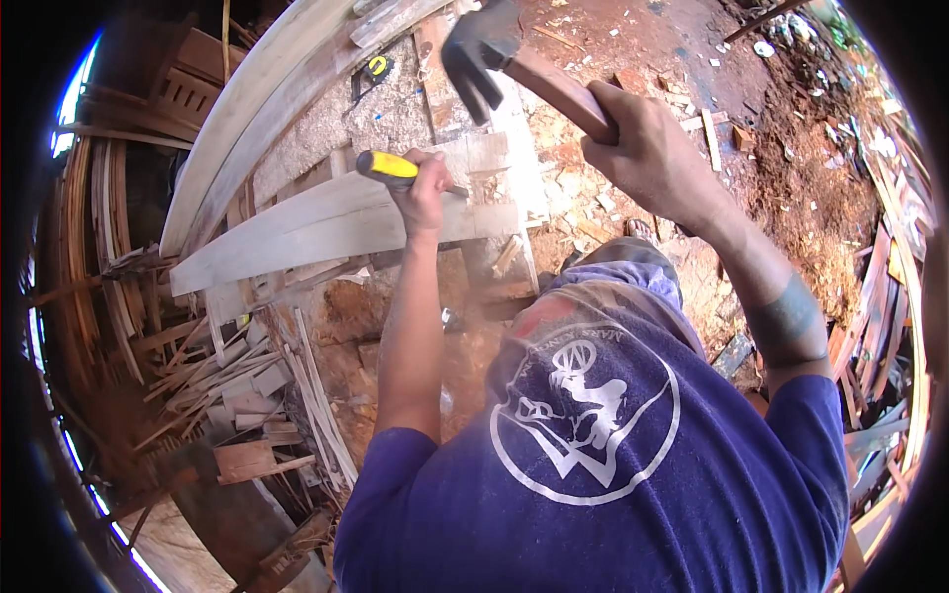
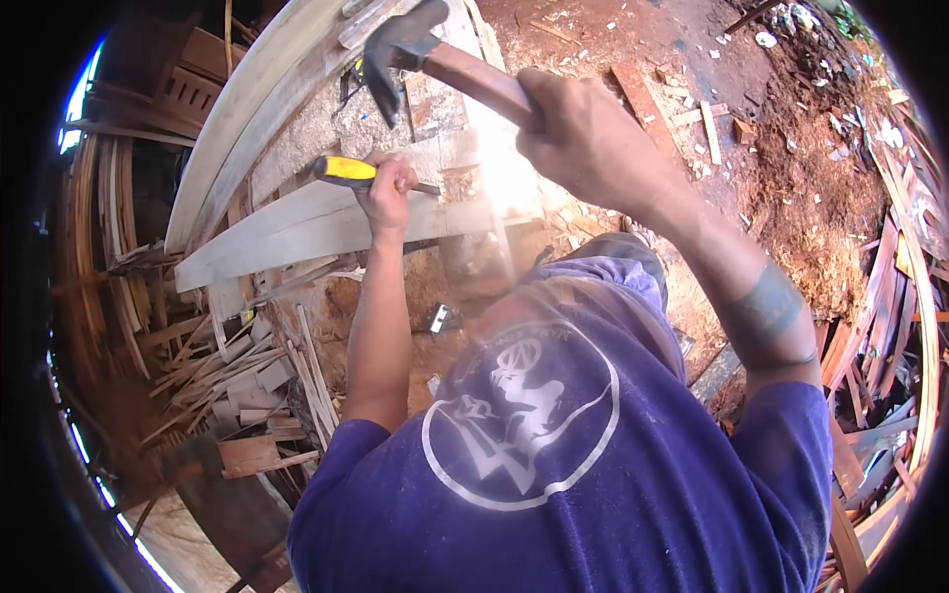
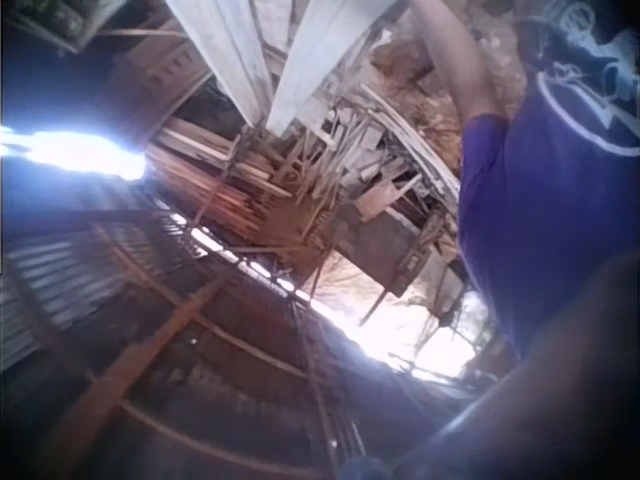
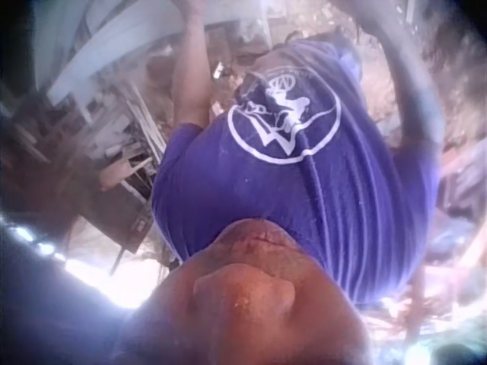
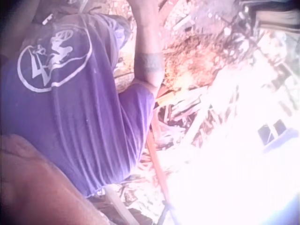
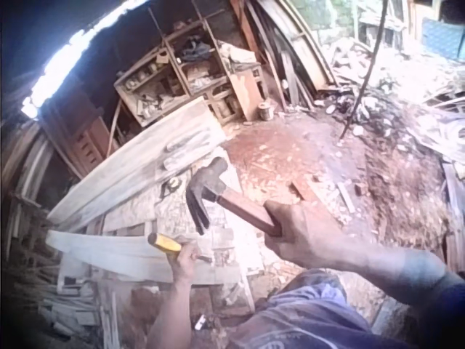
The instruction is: The person uses a hammer and a chisel to carve a rectangular notch into a piece of wood on a workbench, then lifts and repositions a larger wooden beam.
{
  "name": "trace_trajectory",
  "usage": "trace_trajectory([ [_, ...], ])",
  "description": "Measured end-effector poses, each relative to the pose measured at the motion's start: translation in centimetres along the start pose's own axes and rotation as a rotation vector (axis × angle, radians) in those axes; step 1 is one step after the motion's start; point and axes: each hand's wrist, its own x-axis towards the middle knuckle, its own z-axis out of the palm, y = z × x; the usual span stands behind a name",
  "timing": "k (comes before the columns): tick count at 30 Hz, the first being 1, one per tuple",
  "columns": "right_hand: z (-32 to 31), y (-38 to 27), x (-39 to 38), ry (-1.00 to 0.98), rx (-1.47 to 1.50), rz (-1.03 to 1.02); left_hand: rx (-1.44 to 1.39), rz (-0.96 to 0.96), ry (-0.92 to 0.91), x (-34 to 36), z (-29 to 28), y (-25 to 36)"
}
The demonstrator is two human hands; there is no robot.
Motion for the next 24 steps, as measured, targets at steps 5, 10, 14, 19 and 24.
trace_trajectory([
  [5,-1.3,-2.6,0.8,0.148,-0.106,-0.242,0.254,0.065,-0.058,-0.5,1.0,-1.3],
  [10,1.0,-3.4,0.2,-0.088,-0.279,-0.131,0.280,0.125,-0.132,0.3,0.4,-2.6],
  [14,1.6,-2.2,0.0,-0.183,-0.350,-0.084,0.229,0.028,-0.077,-0.3,-0.5,-3.6],
  [19,-0.6,-2.4,-0.7,0.098,-0.063,-0.196,0.054,-0.047,-0.136,-0.6,-1.5,-3.2],
  [24,-2.0,-1.6,-1.9,0.107,0.052,0.039,-0.032,-0.028,0.414,-0.1,-4.3,2.3],
])
